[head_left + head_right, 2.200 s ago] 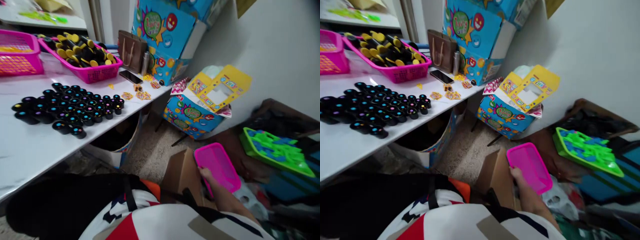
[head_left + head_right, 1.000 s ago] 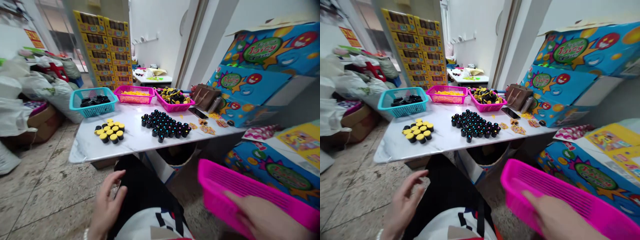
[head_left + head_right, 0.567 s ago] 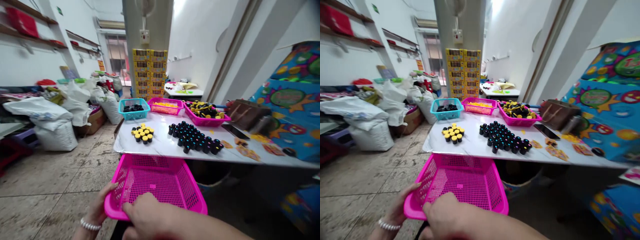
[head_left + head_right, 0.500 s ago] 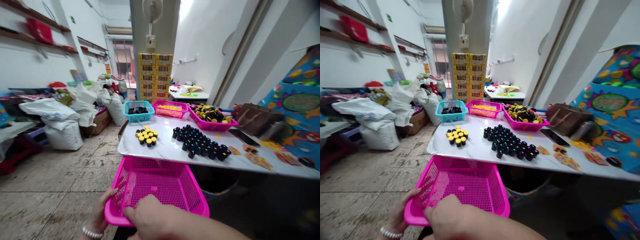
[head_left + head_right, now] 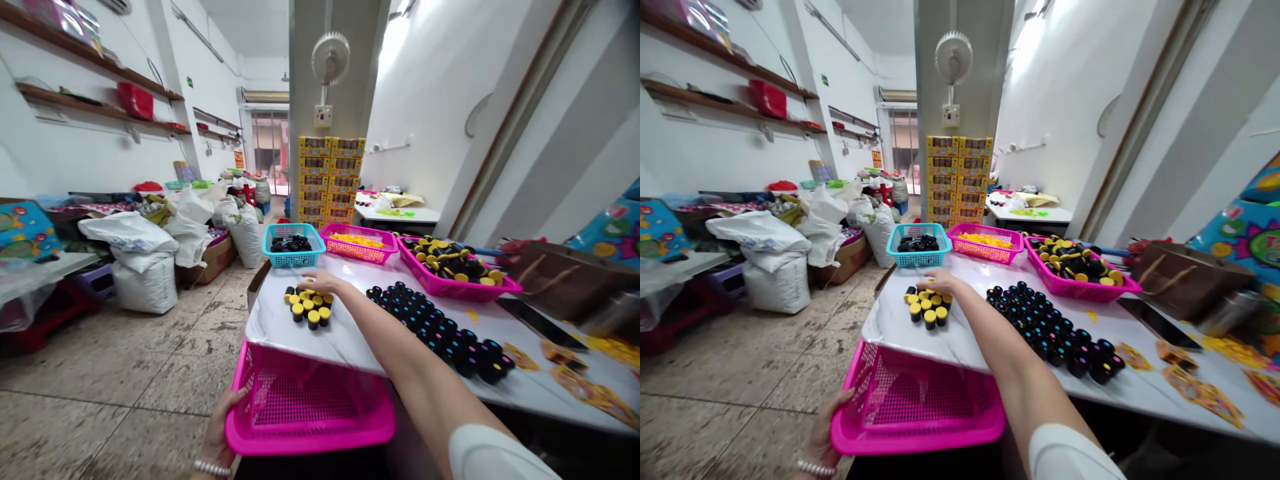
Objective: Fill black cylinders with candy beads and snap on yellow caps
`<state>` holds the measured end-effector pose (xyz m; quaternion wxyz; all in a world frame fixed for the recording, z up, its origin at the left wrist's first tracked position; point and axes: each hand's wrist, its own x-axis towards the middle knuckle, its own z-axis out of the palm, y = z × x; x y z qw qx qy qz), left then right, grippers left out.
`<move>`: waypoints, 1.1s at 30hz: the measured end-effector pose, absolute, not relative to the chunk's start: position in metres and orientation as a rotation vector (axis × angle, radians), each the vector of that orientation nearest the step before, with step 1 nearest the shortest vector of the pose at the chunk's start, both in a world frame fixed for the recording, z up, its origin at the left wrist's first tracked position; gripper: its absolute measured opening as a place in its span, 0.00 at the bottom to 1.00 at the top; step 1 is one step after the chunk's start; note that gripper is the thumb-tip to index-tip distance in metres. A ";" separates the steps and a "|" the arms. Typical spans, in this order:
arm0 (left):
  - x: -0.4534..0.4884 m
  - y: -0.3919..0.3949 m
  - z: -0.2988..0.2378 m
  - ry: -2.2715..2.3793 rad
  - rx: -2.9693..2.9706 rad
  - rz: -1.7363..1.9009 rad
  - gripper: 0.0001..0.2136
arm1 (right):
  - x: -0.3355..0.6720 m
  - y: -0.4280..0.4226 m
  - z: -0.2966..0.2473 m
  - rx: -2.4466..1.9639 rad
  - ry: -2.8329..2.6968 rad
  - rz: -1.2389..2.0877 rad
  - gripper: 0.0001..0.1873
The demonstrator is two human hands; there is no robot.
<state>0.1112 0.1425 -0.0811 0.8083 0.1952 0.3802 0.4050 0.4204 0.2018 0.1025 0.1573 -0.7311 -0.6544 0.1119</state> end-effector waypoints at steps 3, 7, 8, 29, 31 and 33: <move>0.111 0.146 -0.073 0.826 0.345 0.898 0.08 | 0.434 0.206 0.085 -2.068 -1.882 0.415 0.24; 0.102 0.137 -0.056 0.819 0.322 0.813 0.11 | 0.421 0.184 0.056 -2.057 -1.836 0.411 0.29; 0.099 0.135 -0.052 0.812 0.326 0.799 0.12 | 0.414 0.175 0.051 -2.056 -1.823 0.406 0.29; 0.085 0.106 -0.064 0.682 0.331 0.780 0.24 | 0.347 0.147 0.058 -1.783 -1.881 0.045 0.21; 0.087 0.107 -0.067 0.685 0.325 0.791 0.25 | 0.360 0.193 0.057 -1.889 -1.817 0.069 0.24; 0.086 0.106 -0.070 0.669 0.322 0.802 0.25 | 0.367 0.226 0.053 -1.927 -1.854 0.198 0.27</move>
